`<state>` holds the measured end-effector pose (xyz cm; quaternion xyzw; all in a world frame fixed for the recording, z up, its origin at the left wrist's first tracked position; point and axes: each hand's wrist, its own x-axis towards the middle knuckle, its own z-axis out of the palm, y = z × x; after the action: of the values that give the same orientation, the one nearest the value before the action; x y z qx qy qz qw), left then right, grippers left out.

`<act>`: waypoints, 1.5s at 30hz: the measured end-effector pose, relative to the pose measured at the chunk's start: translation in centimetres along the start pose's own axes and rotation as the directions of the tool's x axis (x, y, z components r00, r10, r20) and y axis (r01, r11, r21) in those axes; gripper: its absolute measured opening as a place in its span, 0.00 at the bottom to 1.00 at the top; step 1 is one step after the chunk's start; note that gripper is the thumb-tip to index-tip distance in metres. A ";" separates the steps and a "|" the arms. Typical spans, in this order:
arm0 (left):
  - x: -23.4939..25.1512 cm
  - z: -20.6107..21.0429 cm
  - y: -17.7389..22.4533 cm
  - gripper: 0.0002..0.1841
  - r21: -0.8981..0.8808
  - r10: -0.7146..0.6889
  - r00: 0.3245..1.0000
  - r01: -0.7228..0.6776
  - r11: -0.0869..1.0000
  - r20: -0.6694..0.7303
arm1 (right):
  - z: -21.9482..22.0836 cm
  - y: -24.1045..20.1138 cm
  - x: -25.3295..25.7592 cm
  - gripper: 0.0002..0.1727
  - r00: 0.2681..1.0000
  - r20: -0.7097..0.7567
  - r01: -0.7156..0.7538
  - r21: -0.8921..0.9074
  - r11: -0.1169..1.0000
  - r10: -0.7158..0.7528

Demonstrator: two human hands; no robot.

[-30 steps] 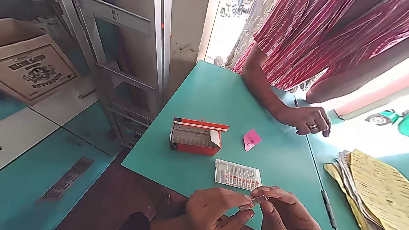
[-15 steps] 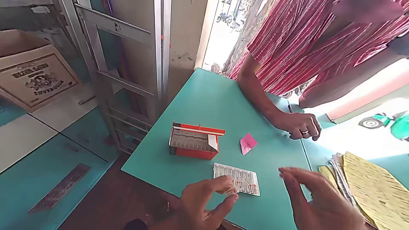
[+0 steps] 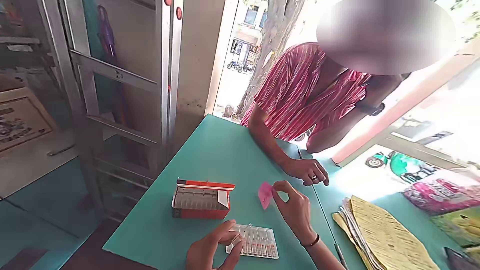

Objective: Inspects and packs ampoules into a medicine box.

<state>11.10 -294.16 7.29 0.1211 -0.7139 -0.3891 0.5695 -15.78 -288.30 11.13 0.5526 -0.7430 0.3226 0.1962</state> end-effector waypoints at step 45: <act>-0.3 -0.3 0.3 0.22 0.076 -0.104 0.969 0.090 0.993 0.223 | -1.7 0.8 -0.2 0.23 0.980 -0.069 -0.168 0.193 0.967 0.184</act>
<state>11.53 -293.93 7.26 0.1292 -0.7797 -0.4043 0.4604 -16.62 -286.78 12.00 0.4858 -0.7466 0.4305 0.1459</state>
